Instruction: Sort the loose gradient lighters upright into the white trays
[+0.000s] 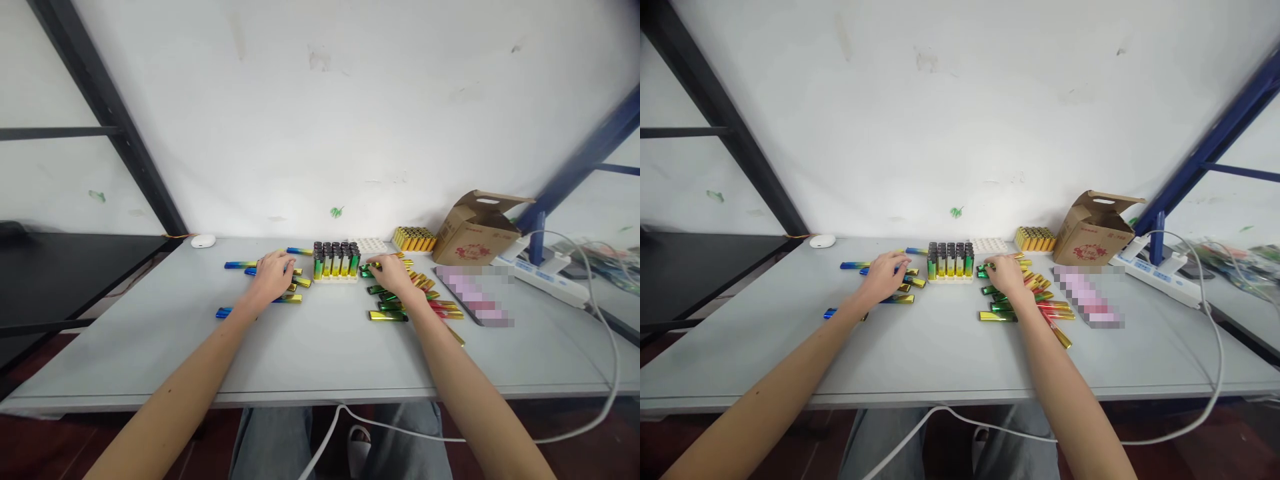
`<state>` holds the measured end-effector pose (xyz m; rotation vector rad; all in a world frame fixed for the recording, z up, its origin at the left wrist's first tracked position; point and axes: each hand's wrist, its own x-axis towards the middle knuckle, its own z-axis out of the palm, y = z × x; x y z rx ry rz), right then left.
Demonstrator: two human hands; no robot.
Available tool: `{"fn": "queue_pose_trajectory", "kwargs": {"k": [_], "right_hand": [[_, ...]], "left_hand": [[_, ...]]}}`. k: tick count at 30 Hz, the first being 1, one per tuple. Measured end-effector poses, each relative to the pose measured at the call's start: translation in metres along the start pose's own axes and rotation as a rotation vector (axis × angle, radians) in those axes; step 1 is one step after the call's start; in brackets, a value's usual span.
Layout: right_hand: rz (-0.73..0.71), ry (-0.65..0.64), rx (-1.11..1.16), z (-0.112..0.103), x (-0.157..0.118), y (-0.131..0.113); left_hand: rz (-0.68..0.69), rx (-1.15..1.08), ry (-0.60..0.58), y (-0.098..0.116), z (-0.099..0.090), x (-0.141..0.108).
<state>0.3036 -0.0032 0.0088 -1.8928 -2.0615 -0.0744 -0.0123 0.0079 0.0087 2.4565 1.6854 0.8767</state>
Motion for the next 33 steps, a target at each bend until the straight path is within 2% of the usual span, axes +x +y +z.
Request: {"fn": "queue_pose_trajectory", "kwargs": {"k": [8, 14, 21, 24, 28, 30, 33], "right_hand": [[-0.047, -0.005, -0.039, 0.014, 0.005, 0.0], [-0.004, 0.005, -0.054, 0.014, 0.007, 0.0], [-0.001, 0.064, 0.046, 0.012, 0.005, -0.004], [-0.014, 0.178, 0.195, 0.009, 0.004, -0.007], [0.026, 0.356, 0.555, 0.006, 0.006, -0.012], [0.086, 0.371, 0.745, 0.003, 0.007, -0.015], [0.162, 0.316, 0.983, -0.002, 0.007, -0.019]], "left_hand": [[0.072, 0.038, -0.112, 0.012, 0.011, -0.009], [0.143, 0.066, -0.189, 0.026, 0.012, -0.019], [0.184, 0.116, -0.208, 0.026, 0.017, -0.021], [0.199, 0.122, -0.208, 0.025, 0.016, -0.021], [0.213, 0.122, -0.21, 0.025, 0.014, -0.02], [0.21, 0.116, -0.213, 0.025, 0.014, -0.019], [0.204, 0.107, -0.218, 0.025, 0.014, -0.019]]}}
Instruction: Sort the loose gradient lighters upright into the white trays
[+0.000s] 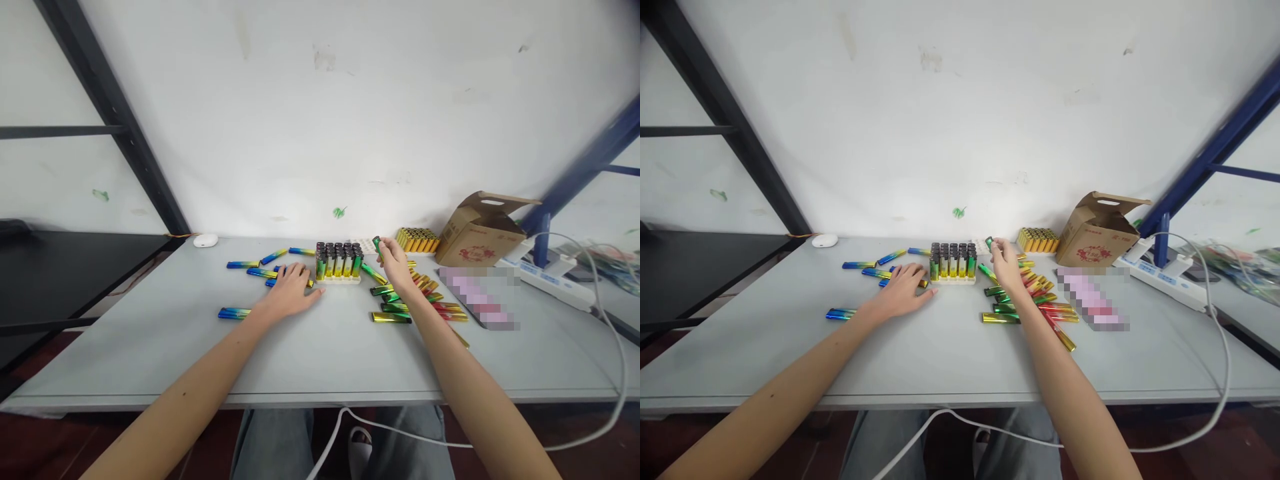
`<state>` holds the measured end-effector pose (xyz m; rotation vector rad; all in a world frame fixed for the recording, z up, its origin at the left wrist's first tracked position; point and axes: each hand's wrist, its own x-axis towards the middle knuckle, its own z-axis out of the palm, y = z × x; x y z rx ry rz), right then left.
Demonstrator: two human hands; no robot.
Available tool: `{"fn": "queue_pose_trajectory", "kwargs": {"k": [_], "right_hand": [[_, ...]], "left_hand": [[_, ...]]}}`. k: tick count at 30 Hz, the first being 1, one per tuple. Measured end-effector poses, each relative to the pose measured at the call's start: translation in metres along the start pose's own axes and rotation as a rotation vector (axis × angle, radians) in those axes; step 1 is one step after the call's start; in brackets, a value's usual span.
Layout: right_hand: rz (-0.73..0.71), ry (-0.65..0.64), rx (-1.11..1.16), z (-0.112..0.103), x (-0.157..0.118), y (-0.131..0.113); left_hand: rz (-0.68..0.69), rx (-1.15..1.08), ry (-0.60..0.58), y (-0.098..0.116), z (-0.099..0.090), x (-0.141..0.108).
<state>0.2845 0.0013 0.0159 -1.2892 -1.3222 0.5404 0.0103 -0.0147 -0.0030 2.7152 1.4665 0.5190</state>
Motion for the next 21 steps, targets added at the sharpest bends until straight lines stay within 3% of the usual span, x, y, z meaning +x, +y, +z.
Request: {"fn": "queue_pose_trajectory", "kwargs": {"k": [5, 14, 21], "right_hand": [[0.059, -0.161, 0.233, 0.0, -0.007, -0.017], [0.107, -0.281, 0.524, 0.013, -0.026, -0.045], [0.394, -0.493, 0.805, 0.026, -0.032, -0.04]], "left_hand": [[-0.006, -0.014, -0.008, -0.001, 0.0, 0.001], [-0.018, -0.017, 0.021, -0.002, 0.003, 0.002], [-0.021, 0.002, 0.019, -0.003, 0.003, 0.002]]}}
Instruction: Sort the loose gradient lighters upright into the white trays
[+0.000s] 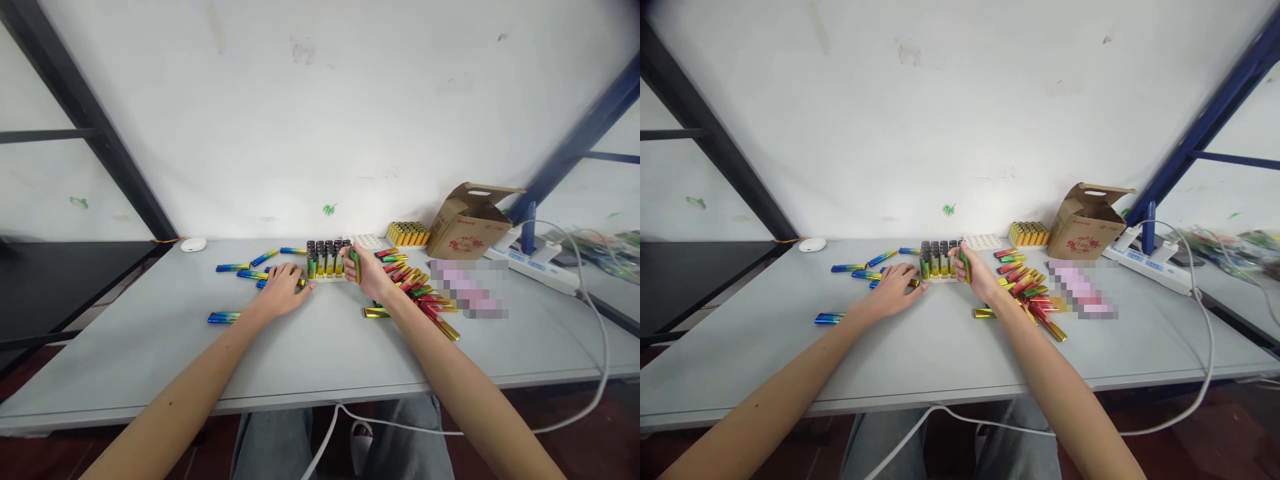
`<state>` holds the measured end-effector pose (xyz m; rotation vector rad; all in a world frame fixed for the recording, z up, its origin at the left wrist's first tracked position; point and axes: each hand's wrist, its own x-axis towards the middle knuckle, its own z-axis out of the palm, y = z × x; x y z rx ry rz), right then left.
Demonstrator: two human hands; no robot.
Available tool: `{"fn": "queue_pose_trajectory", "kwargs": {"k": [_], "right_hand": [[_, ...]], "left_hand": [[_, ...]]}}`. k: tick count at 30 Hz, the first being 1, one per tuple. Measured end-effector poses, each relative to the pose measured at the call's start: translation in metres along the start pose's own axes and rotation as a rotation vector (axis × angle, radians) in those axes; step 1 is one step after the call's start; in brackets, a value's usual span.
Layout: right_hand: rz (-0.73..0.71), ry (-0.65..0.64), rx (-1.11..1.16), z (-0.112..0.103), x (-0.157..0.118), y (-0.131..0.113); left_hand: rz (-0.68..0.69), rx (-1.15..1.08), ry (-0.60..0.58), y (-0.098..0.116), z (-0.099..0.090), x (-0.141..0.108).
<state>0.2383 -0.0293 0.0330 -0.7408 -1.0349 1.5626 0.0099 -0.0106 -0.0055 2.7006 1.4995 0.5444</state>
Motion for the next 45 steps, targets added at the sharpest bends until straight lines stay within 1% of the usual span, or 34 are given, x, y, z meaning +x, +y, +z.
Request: {"fn": "queue_pose_trajectory", "kwargs": {"k": [3, 6, 8, 11, 14, 17, 22, 23, 25, 28, 30, 35, 40, 43, 45], "right_hand": [[0.113, 0.01, 0.082, -0.001, 0.002, 0.003], [0.136, 0.058, 0.123, -0.001, 0.002, 0.005], [0.133, 0.062, 0.139, 0.0, 0.002, 0.006], [0.084, 0.069, 0.155, 0.001, 0.0, 0.005], [0.011, 0.105, 0.172, 0.003, 0.0, 0.003], [-0.019, 0.128, 0.178, 0.005, 0.001, 0.001], [-0.094, 0.181, 0.097, 0.016, -0.001, 0.002], [-0.098, 0.176, 0.092, 0.018, -0.003, 0.002], [-0.07, 0.122, 0.103, 0.021, -0.006, 0.002], [0.014, 0.026, 0.132, 0.021, -0.01, -0.001], [0.068, -0.008, 0.149, 0.019, -0.011, -0.003], [0.149, -0.01, 0.182, 0.014, -0.009, -0.005], [0.128, -0.042, 0.192, 0.013, -0.009, -0.001], [0.14, -0.04, 0.198, 0.012, -0.008, 0.002], [0.123, -0.032, 0.199, 0.011, -0.007, 0.004]], "left_hand": [[0.003, 0.008, -0.005, 0.001, -0.001, 0.0], [-0.002, 0.009, -0.008, 0.001, 0.0, 0.0], [-0.002, 0.007, -0.002, 0.0, 0.0, 0.0], [0.004, 0.0, -0.001, -0.001, 0.001, 0.0], [-0.003, 0.007, -0.018, -0.001, 0.001, -0.001], [-0.004, 0.018, -0.023, 0.0, 0.0, -0.001], [0.019, 0.024, -0.004, -0.001, 0.0, 0.0], [0.022, 0.025, -0.003, -0.001, 0.0, 0.001], [0.023, 0.027, -0.011, 0.0, 0.0, 0.001], [0.014, 0.027, -0.019, 0.001, 0.0, 0.0], [0.011, 0.021, -0.014, 0.001, 0.0, 0.0], [0.017, -0.007, 0.01, 0.0, 0.001, -0.001], [0.013, 0.009, -0.001, 0.001, -0.001, -0.001], [0.003, 0.017, -0.02, 0.002, -0.001, -0.001], [0.0, 0.023, -0.026, 0.002, -0.002, -0.002]]}}
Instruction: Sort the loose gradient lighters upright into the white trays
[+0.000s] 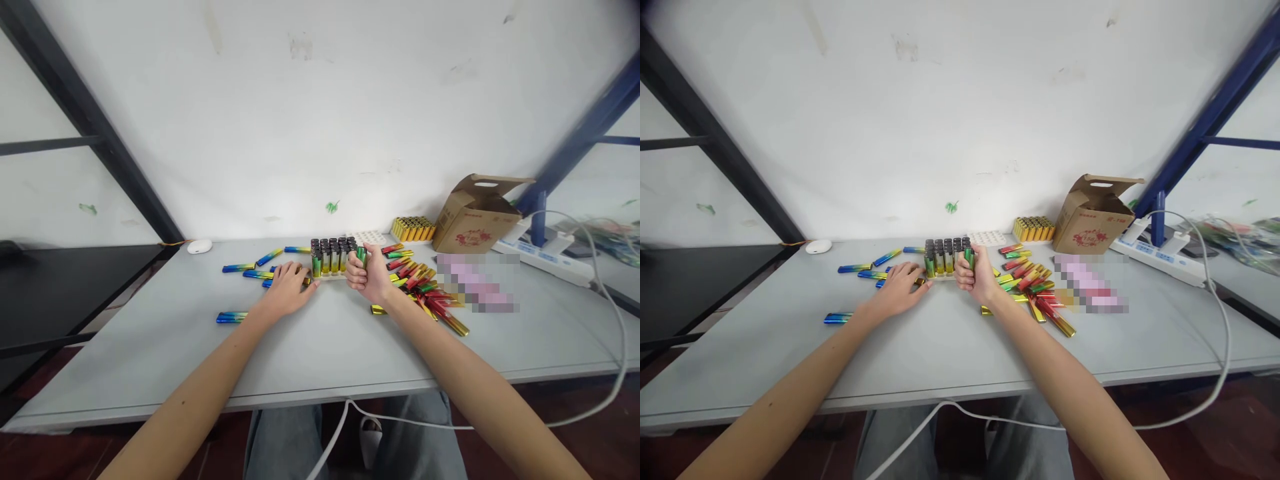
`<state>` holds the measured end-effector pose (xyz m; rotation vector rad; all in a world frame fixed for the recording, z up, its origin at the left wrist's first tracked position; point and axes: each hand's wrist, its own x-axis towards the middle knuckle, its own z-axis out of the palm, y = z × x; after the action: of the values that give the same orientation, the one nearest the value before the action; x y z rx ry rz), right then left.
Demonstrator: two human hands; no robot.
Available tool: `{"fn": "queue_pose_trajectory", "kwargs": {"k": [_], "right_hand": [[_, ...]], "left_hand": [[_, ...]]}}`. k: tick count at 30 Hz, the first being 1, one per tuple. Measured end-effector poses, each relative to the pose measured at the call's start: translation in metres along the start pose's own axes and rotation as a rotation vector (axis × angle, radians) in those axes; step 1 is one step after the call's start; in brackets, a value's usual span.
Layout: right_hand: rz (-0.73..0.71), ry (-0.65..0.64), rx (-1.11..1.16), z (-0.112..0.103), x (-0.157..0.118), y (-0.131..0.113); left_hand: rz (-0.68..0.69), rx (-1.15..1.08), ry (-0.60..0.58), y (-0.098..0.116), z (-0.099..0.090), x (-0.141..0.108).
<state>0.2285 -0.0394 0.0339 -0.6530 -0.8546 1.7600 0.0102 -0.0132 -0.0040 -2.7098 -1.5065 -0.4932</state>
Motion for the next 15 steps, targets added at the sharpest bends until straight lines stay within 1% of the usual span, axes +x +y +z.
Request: {"fn": "queue_pose_trajectory", "kwargs": {"k": [3, 7, 11, 13, 15], "right_hand": [[-0.029, 0.015, -0.012, -0.0011, 0.001, 0.0009], [-0.025, 0.026, -0.048, 0.0008, 0.0002, -0.0003], [-0.054, 0.018, -0.073, 0.0037, -0.0005, -0.0019], [-0.065, 0.007, -0.107, 0.0031, 0.0007, -0.0009], [-0.109, 0.013, -0.174, 0.0012, 0.0022, 0.0016]], "left_hand": [[0.005, 0.004, 0.007, 0.0004, -0.0005, -0.0003], [0.01, -0.021, 0.019, 0.0005, -0.0007, -0.0005], [0.008, -0.038, 0.022, -0.0005, 0.0005, -0.0002], [0.002, -0.038, 0.02, -0.0011, 0.0014, 0.0], [0.002, -0.035, 0.026, -0.0016, 0.0022, 0.0001]]}}
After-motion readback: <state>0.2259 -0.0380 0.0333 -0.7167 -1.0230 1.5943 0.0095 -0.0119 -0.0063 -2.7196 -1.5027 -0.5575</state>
